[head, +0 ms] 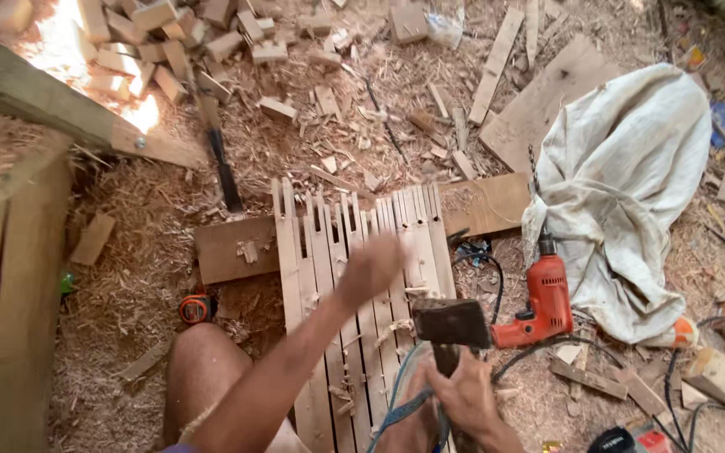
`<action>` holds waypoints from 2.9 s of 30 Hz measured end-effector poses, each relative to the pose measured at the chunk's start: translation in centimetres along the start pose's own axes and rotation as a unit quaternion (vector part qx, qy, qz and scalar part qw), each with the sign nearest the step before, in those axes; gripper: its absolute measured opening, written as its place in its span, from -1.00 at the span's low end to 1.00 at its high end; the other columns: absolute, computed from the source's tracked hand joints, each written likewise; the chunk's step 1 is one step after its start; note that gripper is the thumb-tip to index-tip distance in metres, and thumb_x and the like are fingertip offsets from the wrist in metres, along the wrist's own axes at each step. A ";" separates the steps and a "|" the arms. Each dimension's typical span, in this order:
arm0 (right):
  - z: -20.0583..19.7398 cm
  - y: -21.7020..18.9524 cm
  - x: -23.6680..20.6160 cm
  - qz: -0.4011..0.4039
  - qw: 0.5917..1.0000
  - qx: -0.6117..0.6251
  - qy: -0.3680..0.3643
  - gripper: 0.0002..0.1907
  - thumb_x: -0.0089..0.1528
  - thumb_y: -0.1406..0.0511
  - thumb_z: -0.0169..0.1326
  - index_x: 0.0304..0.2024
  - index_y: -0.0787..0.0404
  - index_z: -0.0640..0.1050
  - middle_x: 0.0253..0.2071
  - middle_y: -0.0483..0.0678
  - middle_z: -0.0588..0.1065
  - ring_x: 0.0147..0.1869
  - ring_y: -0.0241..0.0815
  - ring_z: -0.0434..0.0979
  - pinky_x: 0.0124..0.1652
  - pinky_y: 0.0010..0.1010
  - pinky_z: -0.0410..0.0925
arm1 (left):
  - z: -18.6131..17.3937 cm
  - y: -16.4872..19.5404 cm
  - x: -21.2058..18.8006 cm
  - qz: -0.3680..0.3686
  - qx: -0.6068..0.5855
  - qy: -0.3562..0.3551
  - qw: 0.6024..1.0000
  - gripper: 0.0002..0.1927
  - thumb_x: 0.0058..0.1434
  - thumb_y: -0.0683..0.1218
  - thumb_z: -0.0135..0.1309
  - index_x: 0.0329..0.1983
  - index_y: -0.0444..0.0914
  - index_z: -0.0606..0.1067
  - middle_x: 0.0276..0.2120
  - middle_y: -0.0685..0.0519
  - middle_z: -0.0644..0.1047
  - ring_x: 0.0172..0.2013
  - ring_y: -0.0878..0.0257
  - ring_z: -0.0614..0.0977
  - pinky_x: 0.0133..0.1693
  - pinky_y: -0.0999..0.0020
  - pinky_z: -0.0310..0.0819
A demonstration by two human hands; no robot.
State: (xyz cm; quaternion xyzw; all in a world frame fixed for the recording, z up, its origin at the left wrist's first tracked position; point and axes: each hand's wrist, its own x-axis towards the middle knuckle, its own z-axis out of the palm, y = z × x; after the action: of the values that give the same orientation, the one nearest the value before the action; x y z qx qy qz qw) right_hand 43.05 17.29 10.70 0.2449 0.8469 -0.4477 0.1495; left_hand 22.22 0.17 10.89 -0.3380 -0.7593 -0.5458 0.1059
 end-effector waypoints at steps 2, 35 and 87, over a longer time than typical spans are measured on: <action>0.3 0.8 -0.8 0.063 0.995 0.062 -0.044 -0.65 0.07 0.25 0.20 -0.13 0.25 0.52 -0.63 0.07 0.56 -0.65 -0.13 0.59 -0.58 -0.25 0.45 | 0.3 2.1 -5.0 0.057 -0.034 -0.034 0.997 -0.80 0.29 -0.20 0.14 -0.47 -0.27 0.47 -0.58 0.03 0.36 -0.49 0.15 0.45 -0.40 0.19 0.34; 1.2 2.4 -0.1 0.129 0.962 0.236 -0.055 -0.87 0.10 0.40 0.11 -0.51 0.35 0.47 -0.73 0.00 0.44 -0.75 -0.14 0.45 -0.67 -0.30 0.34 | -7.5 -2.6 6.0 -0.125 -0.253 0.271 0.920 -0.77 0.38 -0.05 0.11 -0.41 -0.17 0.46 -0.65 0.15 0.46 -0.69 0.40 0.52 -0.69 0.50 0.51; -3.4 -8.0 0.7 -0.091 0.994 -0.054 0.008 -0.59 0.10 0.29 0.18 -0.04 0.36 0.48 -0.62 0.07 0.57 -0.60 -0.07 0.62 -0.53 -0.21 0.47 | -0.5 -7.9 9.8 -0.195 -0.116 0.170 0.959 -0.89 0.21 -0.09 0.23 -0.29 -0.22 0.56 -0.44 0.20 0.60 -0.44 0.41 0.62 -0.42 0.51 0.56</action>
State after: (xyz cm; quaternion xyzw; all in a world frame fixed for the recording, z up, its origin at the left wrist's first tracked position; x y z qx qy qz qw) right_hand 37.95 16.52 17.74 0.1620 0.8897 -0.4115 0.1139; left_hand 9.81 2.22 10.24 -0.0954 -0.7125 -0.6900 0.0850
